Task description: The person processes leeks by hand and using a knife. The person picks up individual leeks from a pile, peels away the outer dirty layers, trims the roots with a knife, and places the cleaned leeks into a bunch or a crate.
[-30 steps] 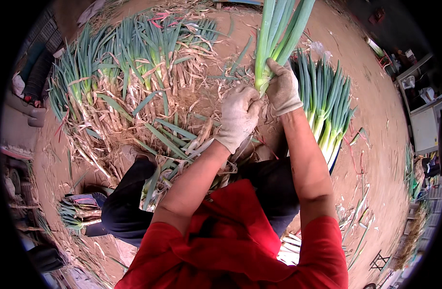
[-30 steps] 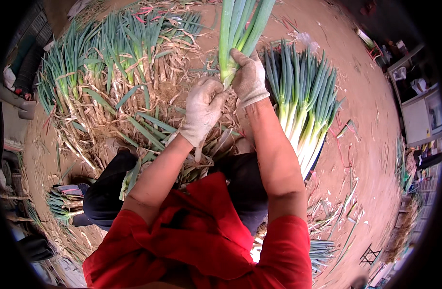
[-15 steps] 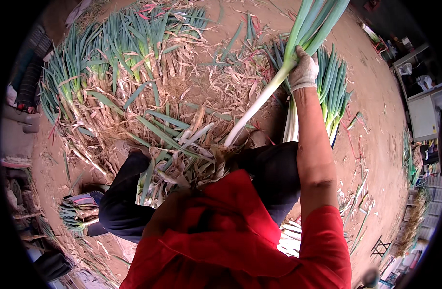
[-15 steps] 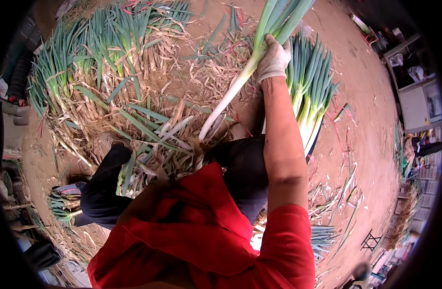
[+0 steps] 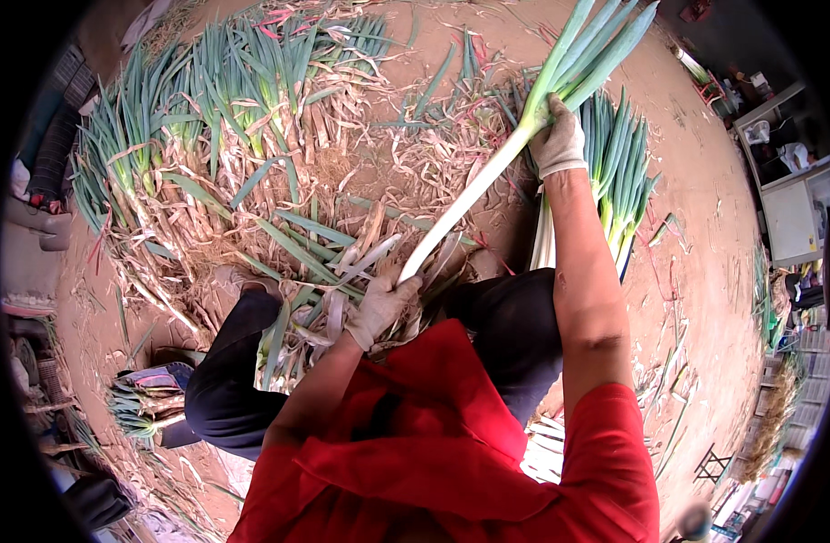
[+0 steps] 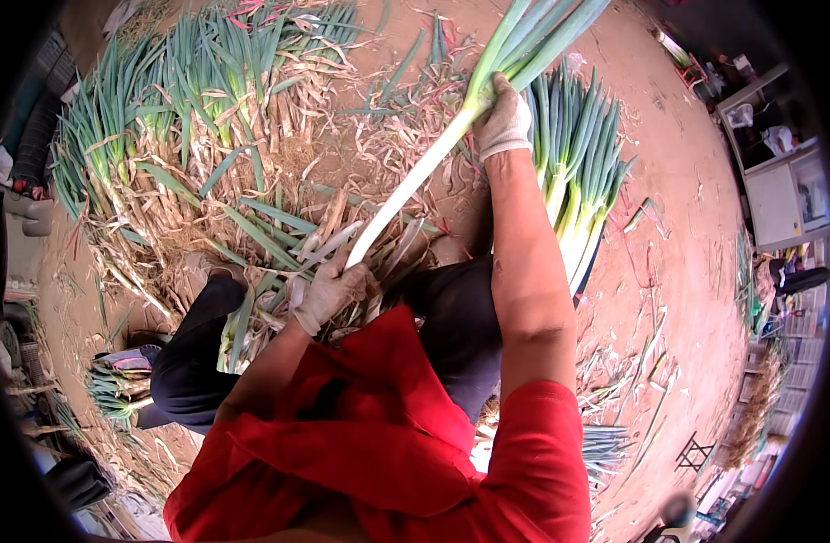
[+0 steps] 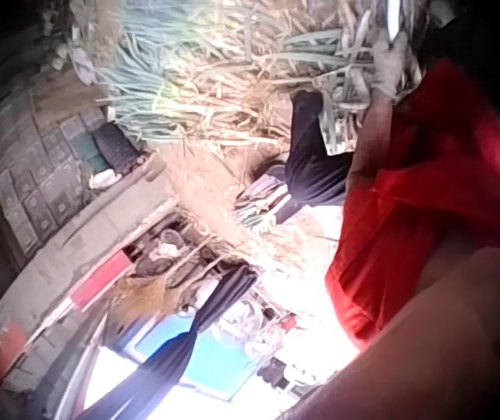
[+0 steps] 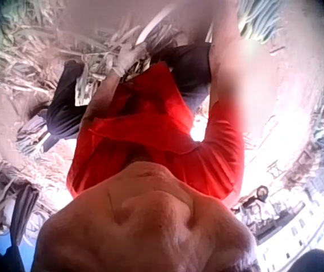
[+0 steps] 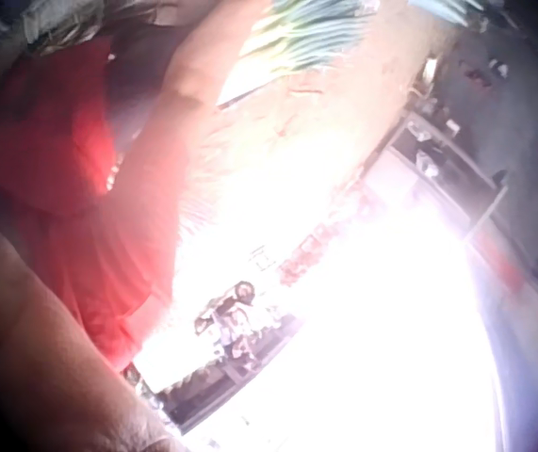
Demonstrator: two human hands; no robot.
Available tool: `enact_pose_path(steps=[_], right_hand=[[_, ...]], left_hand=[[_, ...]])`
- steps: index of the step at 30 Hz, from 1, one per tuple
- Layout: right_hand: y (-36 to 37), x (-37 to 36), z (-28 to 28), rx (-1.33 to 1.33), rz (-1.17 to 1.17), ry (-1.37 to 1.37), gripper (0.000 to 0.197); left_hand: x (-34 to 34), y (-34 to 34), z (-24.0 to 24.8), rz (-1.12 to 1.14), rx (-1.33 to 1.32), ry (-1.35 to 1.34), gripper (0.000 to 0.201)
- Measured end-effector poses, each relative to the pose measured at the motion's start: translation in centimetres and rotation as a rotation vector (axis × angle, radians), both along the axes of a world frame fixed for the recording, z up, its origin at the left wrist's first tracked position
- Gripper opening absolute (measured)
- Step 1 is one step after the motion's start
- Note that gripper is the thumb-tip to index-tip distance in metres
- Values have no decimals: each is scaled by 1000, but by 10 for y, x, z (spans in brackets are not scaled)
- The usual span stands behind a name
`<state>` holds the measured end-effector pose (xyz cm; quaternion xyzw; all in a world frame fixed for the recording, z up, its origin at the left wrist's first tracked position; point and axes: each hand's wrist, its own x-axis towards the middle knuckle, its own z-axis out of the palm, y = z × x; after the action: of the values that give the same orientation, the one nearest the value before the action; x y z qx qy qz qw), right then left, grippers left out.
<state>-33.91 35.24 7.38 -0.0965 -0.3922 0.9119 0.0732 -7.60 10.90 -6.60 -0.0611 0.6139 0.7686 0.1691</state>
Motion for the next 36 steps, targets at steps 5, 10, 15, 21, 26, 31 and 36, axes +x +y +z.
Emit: enact_pose_path(steps=[5,10,15,21,26,31,36], right_hand=[[-53,31,0,206,243,-144,16],[-68,31,-6,318,155,-143,10],[-61,24,-16,379,135,-180,5],[-84,33,-23,638,87,-331,16],[-87,8,-72,889,53,-401,14],[-60,22,12,221,242,-206,9],[23,6,38,583,115,107,9]], left_hand=[[-30,15,76,-58,355,-191,21],[-30,28,123,-202,407,-304,23],[10,42,115,-195,279,-131,27],[8,48,93,-87,-2,80,20],[11,48,65,-153,-664,551,19],[77,-5,-81,-404,-793,208,23],[95,-106,-209,51,-805,-3,22]])
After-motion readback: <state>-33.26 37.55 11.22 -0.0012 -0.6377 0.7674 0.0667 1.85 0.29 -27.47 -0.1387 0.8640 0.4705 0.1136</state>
